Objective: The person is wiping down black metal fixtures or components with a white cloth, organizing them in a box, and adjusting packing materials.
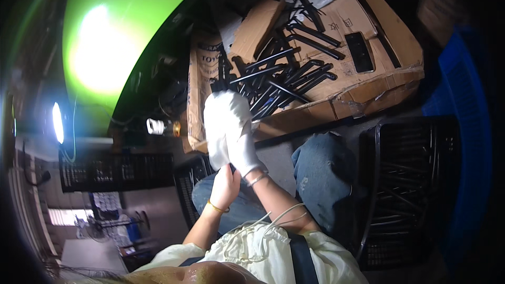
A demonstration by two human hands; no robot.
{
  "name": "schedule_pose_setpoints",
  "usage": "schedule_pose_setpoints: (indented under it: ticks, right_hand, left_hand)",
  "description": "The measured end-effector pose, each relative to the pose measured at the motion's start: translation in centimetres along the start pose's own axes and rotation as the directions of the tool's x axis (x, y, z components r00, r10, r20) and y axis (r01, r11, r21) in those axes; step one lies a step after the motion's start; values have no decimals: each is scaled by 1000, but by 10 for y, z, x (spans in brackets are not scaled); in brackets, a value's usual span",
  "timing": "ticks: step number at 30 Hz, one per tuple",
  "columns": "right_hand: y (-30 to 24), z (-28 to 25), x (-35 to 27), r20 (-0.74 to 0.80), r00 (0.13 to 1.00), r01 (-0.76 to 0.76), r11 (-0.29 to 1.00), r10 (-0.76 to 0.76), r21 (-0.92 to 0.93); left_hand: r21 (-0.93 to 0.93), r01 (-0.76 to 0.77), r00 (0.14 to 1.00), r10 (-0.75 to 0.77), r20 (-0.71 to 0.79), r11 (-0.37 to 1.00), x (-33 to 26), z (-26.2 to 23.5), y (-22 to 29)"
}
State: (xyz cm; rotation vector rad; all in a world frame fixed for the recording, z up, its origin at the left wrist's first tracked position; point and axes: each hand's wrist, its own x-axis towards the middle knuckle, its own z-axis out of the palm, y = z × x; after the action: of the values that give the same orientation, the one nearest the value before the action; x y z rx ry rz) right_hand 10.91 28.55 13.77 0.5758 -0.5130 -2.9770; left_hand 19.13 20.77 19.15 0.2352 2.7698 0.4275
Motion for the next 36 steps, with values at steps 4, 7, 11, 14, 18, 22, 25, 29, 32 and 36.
schedule_pose_setpoints:
  ticks: [4, 7, 11, 14, 18, 22, 25, 29, 32, 36]
  right_hand:
    - [-15, 24, -16, 157, 987, 92, 771, 10, -631]
    - [-18, 7, 11, 204, 979, 113, 838, -2, -534]
    - [-28, -14, 39, 268, 958, 247, 778, -105, -577]
    - [2, 39, -12, 311, 937, 327, 712, -159, -621]
    - [4, 82, -45, 356, 934, 288, 607, -8, -741]
    - [-6, 77, -35, 342, 929, 364, 522, -142, -771]
    - [15, 79, -73, 266, 962, 240, 655, -61, -716]
    - [0, 4, -30, 148, 970, 243, 700, -194, -672]
    - [-13, -7, -26, 87, 996, 69, 718, -11, -693]
    - [-19, -33, -20, 243, 964, 232, 796, -109, -559]
  left_hand:
    - [-789, 167, 978, 0, 207, 591, -37, -21, 11]
    - [-961, 273, 949, 150, 278, 53, -58, -28, 11]
    - [-876, 368, 914, 294, 279, -312, -66, -35, 2]
    - [-715, 447, 868, 452, 203, -537, -75, -31, -18]
    - [-465, 570, 804, 577, 145, -677, -85, -37, -30]
    - [-848, 261, 932, 350, 96, -461, -75, -26, -42]
    - [-949, -313, 948, 76, -310, 30, -59, -8, -41]
    - [-857, -489, 869, 169, -464, 161, -33, 0, -28]
    - [-657, -672, 736, 411, -538, 341, -22, 3, -50]
    - [-378, -702, 653, 333, -680, 604, -24, 1, -27]
